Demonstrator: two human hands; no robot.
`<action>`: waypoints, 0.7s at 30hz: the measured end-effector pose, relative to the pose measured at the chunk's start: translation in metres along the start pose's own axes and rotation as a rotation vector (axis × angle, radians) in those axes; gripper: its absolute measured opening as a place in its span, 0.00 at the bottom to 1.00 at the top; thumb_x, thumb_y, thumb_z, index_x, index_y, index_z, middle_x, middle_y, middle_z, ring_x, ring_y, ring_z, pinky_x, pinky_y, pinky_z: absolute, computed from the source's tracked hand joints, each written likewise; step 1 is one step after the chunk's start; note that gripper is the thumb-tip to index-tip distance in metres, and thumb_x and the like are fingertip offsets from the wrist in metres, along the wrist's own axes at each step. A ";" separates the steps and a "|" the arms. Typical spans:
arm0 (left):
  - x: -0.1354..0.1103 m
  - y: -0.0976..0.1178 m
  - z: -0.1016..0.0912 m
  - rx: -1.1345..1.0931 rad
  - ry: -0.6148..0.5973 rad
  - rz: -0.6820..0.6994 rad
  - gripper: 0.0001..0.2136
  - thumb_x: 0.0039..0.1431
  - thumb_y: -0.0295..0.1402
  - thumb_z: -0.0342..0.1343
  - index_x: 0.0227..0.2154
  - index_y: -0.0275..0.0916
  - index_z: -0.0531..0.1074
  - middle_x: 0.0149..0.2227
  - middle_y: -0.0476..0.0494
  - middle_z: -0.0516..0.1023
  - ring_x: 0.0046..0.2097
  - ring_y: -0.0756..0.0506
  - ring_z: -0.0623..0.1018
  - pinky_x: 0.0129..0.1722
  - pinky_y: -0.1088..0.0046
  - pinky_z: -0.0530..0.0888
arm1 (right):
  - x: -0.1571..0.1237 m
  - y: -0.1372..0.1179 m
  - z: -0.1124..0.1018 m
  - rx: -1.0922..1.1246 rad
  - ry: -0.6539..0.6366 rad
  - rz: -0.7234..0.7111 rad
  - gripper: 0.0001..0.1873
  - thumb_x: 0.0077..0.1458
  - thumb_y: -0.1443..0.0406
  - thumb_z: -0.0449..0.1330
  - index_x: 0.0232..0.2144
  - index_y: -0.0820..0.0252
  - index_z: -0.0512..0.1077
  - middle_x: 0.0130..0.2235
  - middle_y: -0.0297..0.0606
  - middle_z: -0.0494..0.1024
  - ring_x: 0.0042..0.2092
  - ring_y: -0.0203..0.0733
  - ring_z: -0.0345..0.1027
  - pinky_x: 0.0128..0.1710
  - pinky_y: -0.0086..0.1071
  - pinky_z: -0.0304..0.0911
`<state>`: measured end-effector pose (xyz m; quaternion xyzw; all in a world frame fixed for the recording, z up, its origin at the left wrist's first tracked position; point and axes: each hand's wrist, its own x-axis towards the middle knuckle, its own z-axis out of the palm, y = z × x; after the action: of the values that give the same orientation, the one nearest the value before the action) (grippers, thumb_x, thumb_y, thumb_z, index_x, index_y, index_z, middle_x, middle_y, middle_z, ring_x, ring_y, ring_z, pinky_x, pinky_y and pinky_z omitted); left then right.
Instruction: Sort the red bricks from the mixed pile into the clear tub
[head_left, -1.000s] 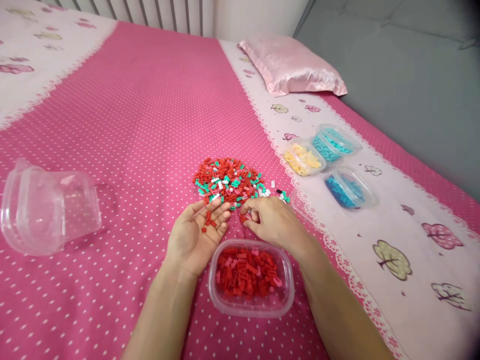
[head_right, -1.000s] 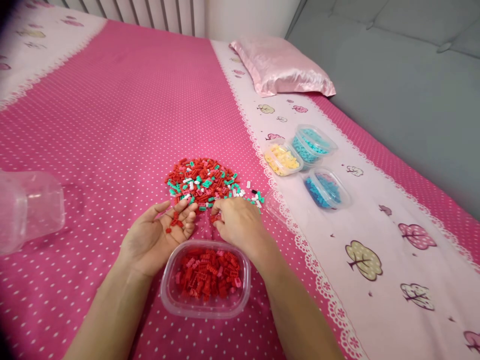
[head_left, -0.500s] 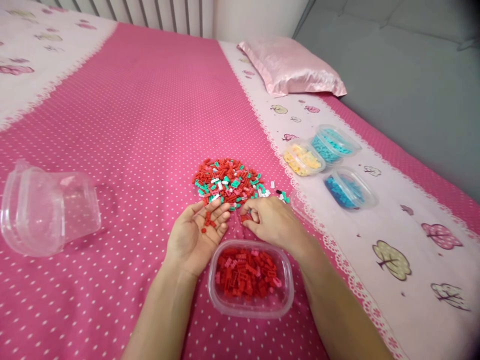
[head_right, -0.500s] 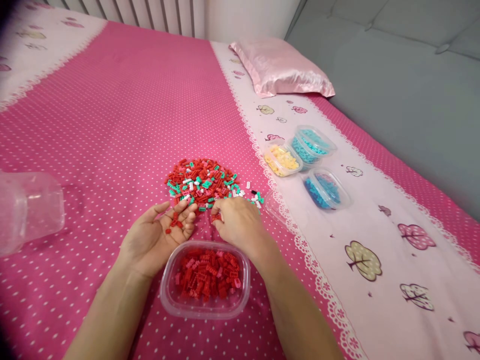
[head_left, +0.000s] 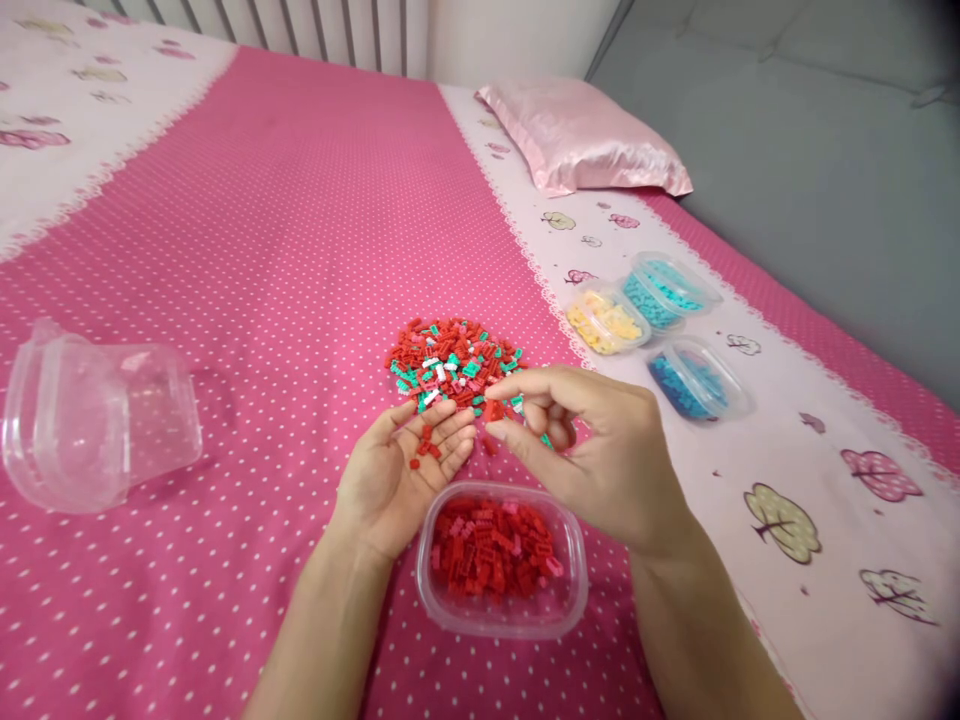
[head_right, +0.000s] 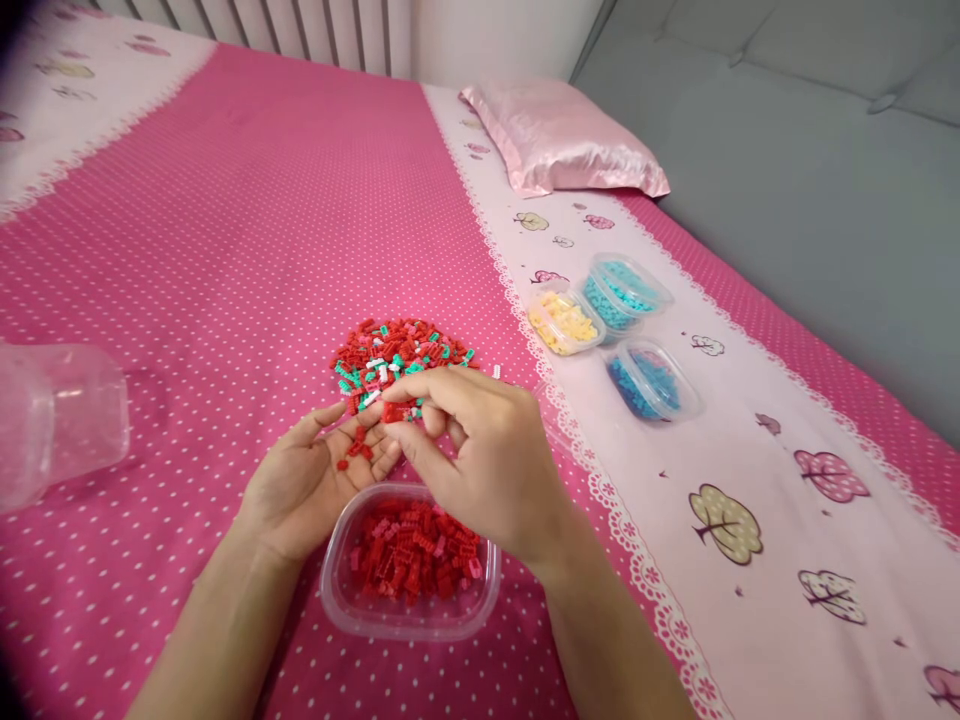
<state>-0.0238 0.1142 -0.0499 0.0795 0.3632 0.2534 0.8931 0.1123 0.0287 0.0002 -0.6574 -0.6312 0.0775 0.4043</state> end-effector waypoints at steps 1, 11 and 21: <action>0.000 0.000 0.000 -0.005 -0.011 -0.012 0.13 0.59 0.30 0.43 0.30 0.31 0.72 0.30 0.36 0.78 0.30 0.47 0.78 0.32 0.72 0.77 | -0.001 -0.004 -0.002 -0.002 0.023 -0.012 0.07 0.54 0.65 0.58 0.36 0.54 0.75 0.22 0.28 0.67 0.23 0.31 0.59 0.26 0.27 0.59; -0.002 0.000 0.002 -0.019 -0.029 -0.097 0.15 0.60 0.31 0.41 0.33 0.30 0.72 0.25 0.40 0.76 0.27 0.50 0.76 0.32 0.76 0.75 | -0.004 -0.013 0.003 -0.050 0.025 -0.079 0.08 0.55 0.64 0.58 0.38 0.51 0.74 0.25 0.30 0.71 0.26 0.34 0.63 0.27 0.28 0.62; 0.001 0.001 -0.003 -0.004 0.026 -0.081 0.13 0.58 0.31 0.45 0.31 0.29 0.73 0.28 0.36 0.77 0.30 0.47 0.77 0.31 0.73 0.76 | 0.002 0.007 0.012 -0.093 0.036 0.113 0.07 0.51 0.66 0.61 0.35 0.56 0.75 0.24 0.30 0.71 0.25 0.32 0.62 0.28 0.27 0.59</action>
<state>-0.0254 0.1153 -0.0529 0.0599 0.3772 0.2188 0.8979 0.1104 0.0362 -0.0111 -0.7116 -0.5884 0.0589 0.3795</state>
